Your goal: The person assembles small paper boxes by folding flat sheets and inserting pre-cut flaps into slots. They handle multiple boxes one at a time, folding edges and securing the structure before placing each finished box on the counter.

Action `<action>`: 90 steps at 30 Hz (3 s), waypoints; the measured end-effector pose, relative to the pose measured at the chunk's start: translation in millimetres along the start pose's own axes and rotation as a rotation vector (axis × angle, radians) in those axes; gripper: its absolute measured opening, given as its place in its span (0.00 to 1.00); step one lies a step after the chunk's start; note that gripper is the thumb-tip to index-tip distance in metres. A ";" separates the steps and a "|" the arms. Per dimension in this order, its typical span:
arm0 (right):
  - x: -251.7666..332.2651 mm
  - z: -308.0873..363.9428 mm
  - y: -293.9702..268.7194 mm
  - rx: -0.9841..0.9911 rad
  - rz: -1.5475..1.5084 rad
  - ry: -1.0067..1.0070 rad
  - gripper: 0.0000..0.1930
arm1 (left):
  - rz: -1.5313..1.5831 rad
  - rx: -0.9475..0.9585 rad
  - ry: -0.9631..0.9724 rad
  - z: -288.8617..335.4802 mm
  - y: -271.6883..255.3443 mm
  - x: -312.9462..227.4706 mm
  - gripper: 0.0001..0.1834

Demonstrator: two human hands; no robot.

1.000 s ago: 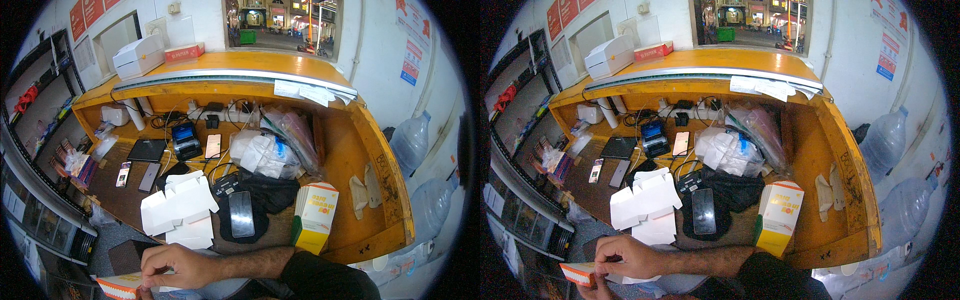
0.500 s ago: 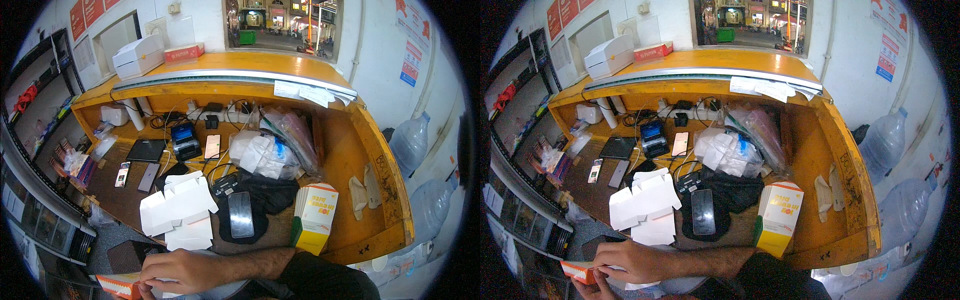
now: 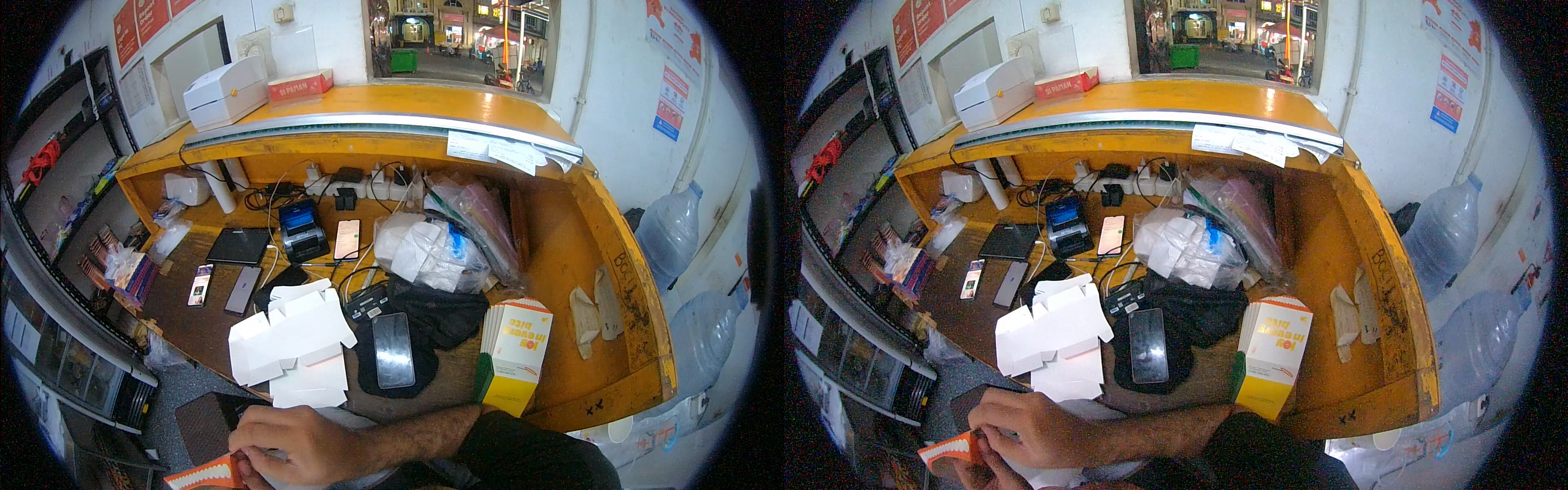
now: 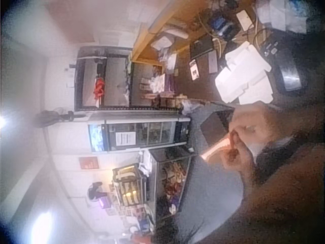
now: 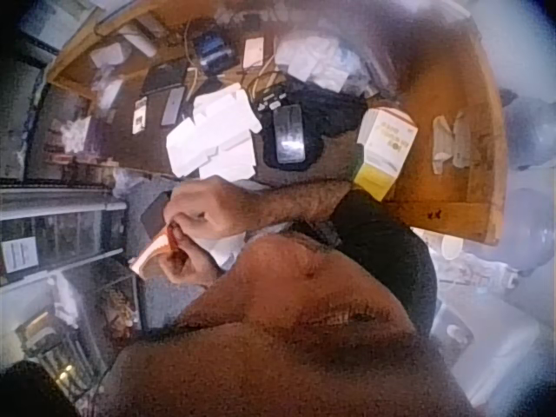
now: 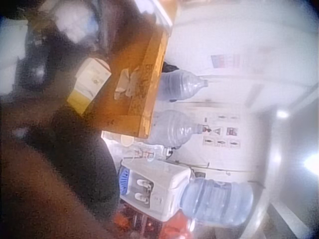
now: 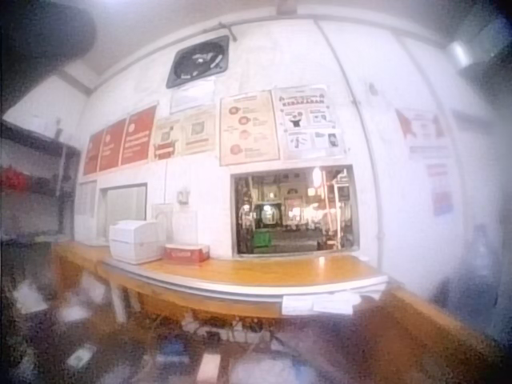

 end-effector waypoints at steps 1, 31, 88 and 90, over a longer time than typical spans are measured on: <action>-3.1 -0.2 0.0 -0.011 0.013 -0.005 0.09 | 0.022 -0.003 0.048 -0.7 0.7 -6.4 0.10; -34.1 -1.9 16.8 0.037 -0.270 0.124 0.07 | 0.410 0.002 -0.060 -26.9 -2.6 0.4 0.13; 27.4 7.9 16.7 0.136 0.005 -0.327 0.09 | 0.424 0.202 -0.155 1.2 -23.2 46.3 0.27; 37.6 10.3 14.6 0.119 0.037 -0.425 0.10 | 0.413 0.198 -0.162 2.1 -22.7 40.5 0.27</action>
Point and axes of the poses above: each hand's wrist, its own z-axis away from the middle knuckle, its own y-axis out of the palm, x = y × z, the point moved 10 cm from there along -z, towards the middle knuckle, and after that the axes turned 7 degrees about x, right-handed, at the moved point
